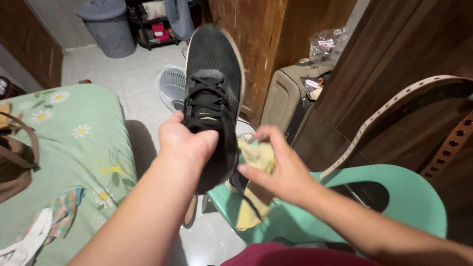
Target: The person holds a black sneaker and wipes its upper and sole with a yellow cloth. The person then removes the laces from the shoe, inspects the interior, and begins to re-lace the shoe.
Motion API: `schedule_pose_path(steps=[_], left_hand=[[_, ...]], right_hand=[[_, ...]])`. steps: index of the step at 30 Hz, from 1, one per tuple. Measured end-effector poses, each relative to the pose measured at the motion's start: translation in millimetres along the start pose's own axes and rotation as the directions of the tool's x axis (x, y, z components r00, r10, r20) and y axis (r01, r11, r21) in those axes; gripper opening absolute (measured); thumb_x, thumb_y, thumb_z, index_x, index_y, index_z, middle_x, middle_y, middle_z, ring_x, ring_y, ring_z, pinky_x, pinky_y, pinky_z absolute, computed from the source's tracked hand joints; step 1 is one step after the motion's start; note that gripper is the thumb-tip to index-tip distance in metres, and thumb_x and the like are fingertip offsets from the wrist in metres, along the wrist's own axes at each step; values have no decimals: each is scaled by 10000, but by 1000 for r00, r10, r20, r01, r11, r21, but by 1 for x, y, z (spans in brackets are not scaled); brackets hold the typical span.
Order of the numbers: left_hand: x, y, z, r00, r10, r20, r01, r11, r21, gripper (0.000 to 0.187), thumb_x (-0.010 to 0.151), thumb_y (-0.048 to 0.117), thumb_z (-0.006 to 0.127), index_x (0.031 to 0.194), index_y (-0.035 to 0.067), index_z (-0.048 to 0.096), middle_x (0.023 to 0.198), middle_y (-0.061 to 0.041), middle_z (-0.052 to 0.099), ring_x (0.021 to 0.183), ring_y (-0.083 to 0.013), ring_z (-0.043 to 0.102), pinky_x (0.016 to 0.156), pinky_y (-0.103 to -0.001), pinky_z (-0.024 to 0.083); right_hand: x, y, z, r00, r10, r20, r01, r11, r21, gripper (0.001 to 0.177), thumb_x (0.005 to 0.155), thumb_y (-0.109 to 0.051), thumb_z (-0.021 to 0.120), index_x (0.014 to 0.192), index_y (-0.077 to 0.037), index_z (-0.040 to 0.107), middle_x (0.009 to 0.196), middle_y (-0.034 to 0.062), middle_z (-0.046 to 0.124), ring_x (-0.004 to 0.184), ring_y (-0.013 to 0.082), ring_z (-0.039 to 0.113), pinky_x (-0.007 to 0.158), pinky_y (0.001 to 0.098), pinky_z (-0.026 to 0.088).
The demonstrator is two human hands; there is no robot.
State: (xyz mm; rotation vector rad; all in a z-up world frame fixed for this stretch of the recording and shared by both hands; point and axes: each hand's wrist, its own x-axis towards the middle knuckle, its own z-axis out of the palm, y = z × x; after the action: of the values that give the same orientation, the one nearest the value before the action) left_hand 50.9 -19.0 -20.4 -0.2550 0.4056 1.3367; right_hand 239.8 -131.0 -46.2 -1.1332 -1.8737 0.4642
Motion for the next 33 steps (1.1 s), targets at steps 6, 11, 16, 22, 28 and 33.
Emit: schedule_pose_path(steps=[6, 11, 16, 22, 28, 33], left_hand=[[34, -32, -54, 965, -260, -41, 260, 917, 302, 442, 1037, 240, 377, 1261, -63, 608, 1261, -250, 690, 1152, -375, 677, 1032, -515, 534], [43, -38, -119, 884, -336, -324, 467, 644, 606, 419, 1029, 269, 417, 1155, -36, 674, 1073, -230, 751, 956, -356, 734, 902, -488, 595], [63, -58, -196, 807, -274, -523, 589, 422, 689, 357, 1000, 285, 510, 1104, -9, 683, 1008, -224, 741, 826, -353, 718, 802, -466, 600], [102, -82, -269, 832, -122, -542, 545, 369, 753, 308, 961, 179, 539, 1070, -72, 680, 972, -236, 751, 797, -352, 746, 750, -453, 604], [138, -103, -315, 908, -121, -402, 408, 35, 912, 362, 909, 259, 604, 1077, -46, 703, 1040, -241, 736, 929, -359, 719, 822, -442, 571], [150, -118, -339, 979, -168, -119, 43, -398, 916, 417, 865, 327, 658, 1082, -24, 722, 1096, -245, 725, 1039, -365, 696, 882, -433, 544]], right_hand=[[11, 22, 2, 926, 326, 192, -312, 945, -101, 963, 638, -288, 917, 1453, -193, 411, 916, 88, 644, 851, 191, 663, 802, 341, 553], [-25, 84, -12, 848, 477, 230, -465, 879, -106, 459, 727, -257, 858, 1138, -123, 704, 862, 44, 739, 799, 125, 690, 759, 320, 581], [-42, 161, 2, 680, 699, 220, -626, 710, -322, 214, 791, -265, 792, 934, -105, 790, 773, 84, 763, 743, 179, 709, 740, 350, 574], [-33, 225, 46, 638, 691, 339, -435, 688, -581, 211, 787, -272, 760, 944, -139, 805, 842, 105, 791, 817, 255, 761, 804, 369, 581], [-25, 300, 108, 678, 524, 516, -180, 799, -574, 392, 756, -229, 803, 1132, -137, 739, 1105, 107, 762, 1031, 295, 711, 923, 396, 540], [-41, 362, 165, 673, 468, 573, -149, 844, -515, 656, 730, -204, 827, 1341, -131, 601, 1237, 164, 680, 1114, 347, 655, 959, 407, 503]])
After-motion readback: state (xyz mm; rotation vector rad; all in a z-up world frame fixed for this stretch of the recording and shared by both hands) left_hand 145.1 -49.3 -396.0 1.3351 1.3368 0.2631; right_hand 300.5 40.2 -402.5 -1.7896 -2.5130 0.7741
